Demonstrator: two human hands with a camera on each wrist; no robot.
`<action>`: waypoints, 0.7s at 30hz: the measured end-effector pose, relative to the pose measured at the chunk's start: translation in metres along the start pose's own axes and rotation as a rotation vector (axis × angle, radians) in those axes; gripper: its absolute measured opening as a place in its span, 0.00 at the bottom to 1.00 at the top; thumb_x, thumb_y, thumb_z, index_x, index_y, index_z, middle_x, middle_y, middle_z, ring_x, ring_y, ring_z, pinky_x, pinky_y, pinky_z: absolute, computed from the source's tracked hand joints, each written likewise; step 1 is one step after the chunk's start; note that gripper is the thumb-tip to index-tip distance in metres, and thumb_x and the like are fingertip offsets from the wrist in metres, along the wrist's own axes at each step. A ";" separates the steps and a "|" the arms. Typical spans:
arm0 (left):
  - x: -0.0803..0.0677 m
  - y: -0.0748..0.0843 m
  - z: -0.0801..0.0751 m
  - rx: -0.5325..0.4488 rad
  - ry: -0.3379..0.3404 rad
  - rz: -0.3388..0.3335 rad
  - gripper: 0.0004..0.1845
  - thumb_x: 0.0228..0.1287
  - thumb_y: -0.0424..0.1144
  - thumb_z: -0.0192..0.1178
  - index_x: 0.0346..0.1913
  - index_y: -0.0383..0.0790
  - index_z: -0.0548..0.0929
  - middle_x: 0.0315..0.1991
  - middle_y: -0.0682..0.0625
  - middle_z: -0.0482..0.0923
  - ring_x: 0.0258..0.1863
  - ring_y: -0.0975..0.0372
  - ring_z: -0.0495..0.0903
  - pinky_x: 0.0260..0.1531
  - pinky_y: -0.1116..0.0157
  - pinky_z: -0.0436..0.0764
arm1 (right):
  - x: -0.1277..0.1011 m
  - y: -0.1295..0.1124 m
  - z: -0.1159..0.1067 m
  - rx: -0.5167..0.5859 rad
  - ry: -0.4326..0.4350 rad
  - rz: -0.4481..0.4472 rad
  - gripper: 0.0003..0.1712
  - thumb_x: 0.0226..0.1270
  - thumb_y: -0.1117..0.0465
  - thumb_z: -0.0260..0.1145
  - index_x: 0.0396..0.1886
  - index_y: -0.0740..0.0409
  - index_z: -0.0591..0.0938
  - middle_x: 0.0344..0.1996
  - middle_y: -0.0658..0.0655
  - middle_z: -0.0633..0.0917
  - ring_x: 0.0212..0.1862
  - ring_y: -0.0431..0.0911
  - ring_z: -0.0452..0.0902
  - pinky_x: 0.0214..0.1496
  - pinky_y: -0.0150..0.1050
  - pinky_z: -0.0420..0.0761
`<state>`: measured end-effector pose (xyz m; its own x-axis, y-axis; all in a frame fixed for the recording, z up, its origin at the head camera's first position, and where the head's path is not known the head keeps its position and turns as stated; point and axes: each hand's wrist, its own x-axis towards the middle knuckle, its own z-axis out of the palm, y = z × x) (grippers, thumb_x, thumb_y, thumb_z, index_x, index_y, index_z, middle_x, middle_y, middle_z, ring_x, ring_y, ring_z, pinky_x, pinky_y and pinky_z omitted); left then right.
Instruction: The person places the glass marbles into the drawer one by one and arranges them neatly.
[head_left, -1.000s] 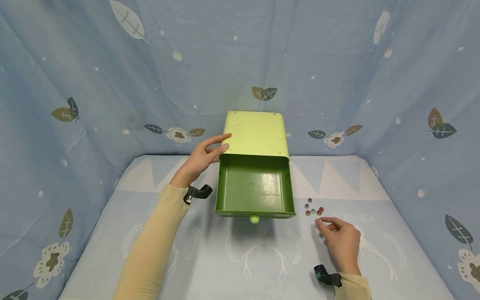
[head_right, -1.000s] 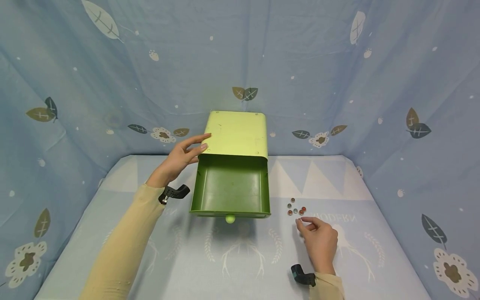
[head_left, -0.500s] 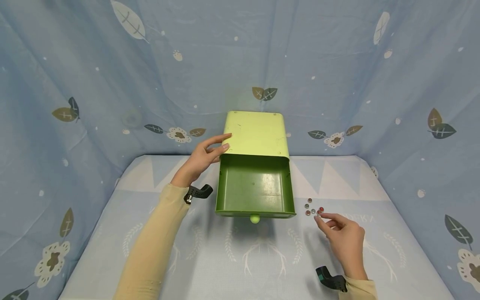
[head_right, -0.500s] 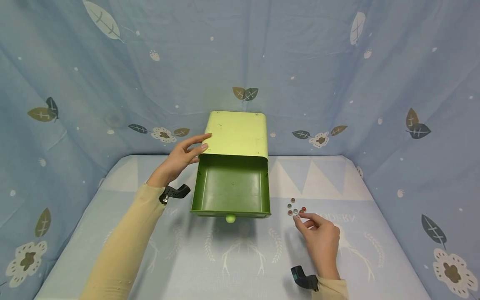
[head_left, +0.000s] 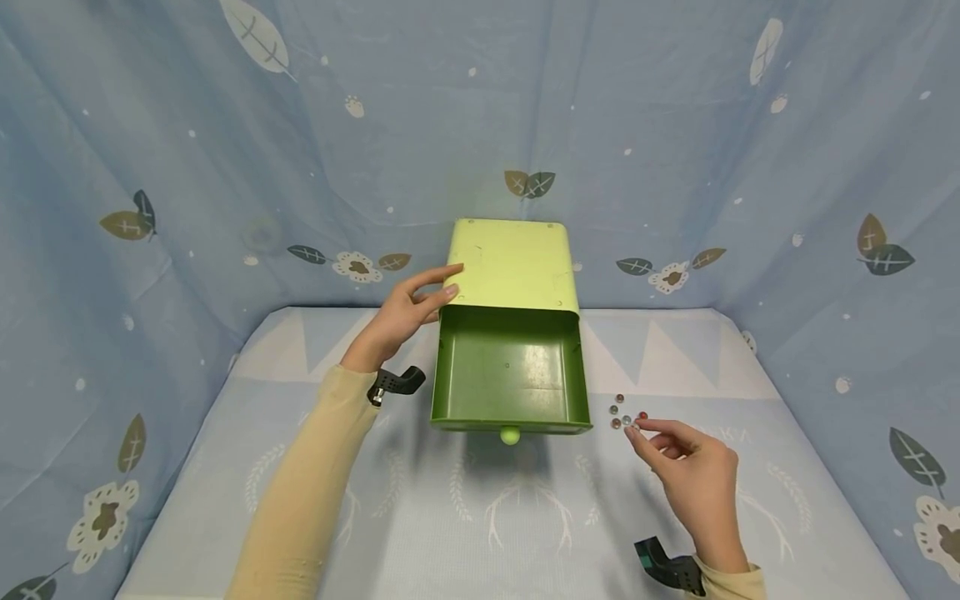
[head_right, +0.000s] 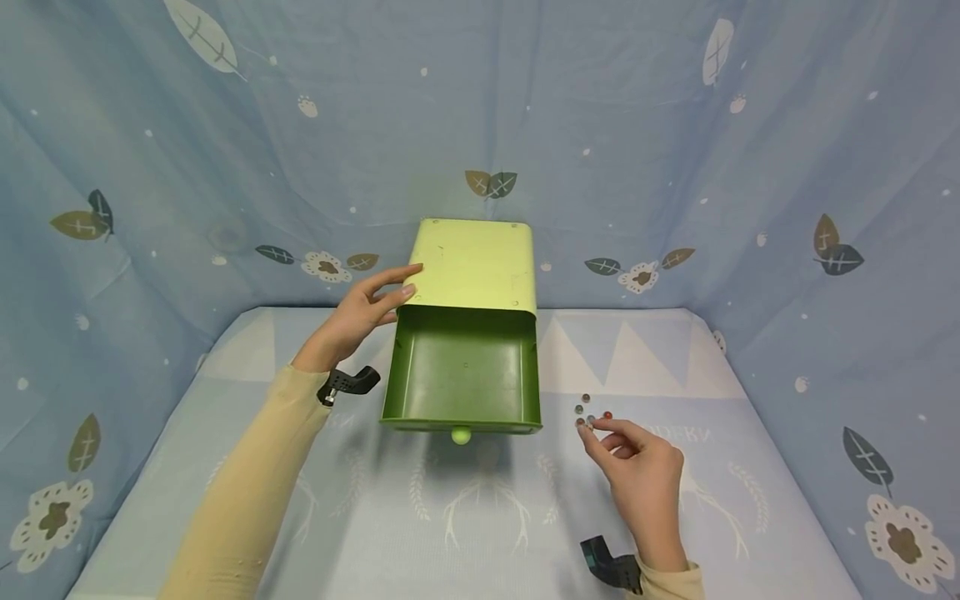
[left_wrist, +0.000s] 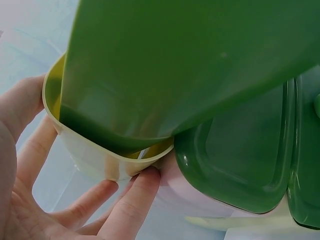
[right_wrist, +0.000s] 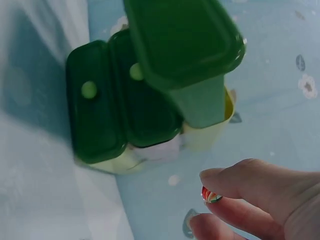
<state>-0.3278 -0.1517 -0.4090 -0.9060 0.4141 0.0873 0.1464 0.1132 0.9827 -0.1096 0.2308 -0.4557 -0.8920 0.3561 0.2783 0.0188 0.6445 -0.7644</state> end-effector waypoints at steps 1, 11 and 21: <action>0.000 0.000 0.000 -0.001 0.001 0.002 0.27 0.84 0.53 0.63 0.81 0.61 0.76 0.82 0.54 0.63 0.77 0.50 0.71 0.76 0.44 0.72 | 0.000 -0.003 -0.001 0.006 0.000 -0.002 0.10 0.65 0.57 0.87 0.42 0.55 0.97 0.24 0.49 0.89 0.25 0.40 0.78 0.22 0.32 0.71; 0.001 -0.002 -0.001 0.004 0.000 0.008 0.27 0.84 0.53 0.64 0.80 0.61 0.77 0.82 0.55 0.64 0.75 0.51 0.73 0.75 0.43 0.73 | -0.001 -0.020 -0.009 0.072 -0.034 -0.016 0.09 0.65 0.59 0.86 0.43 0.55 0.97 0.25 0.50 0.89 0.27 0.41 0.81 0.25 0.31 0.75; 0.001 -0.001 -0.001 0.009 -0.002 0.015 0.27 0.84 0.53 0.64 0.81 0.60 0.77 0.82 0.55 0.64 0.75 0.49 0.73 0.75 0.42 0.72 | 0.002 -0.031 -0.019 0.212 -0.127 -0.015 0.11 0.68 0.60 0.84 0.47 0.55 0.96 0.30 0.52 0.91 0.29 0.45 0.85 0.29 0.33 0.83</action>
<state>-0.3298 -0.1525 -0.4094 -0.9028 0.4177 0.1021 0.1641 0.1153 0.9797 -0.1032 0.2243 -0.4210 -0.9413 0.2514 0.2254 -0.0778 0.4880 -0.8693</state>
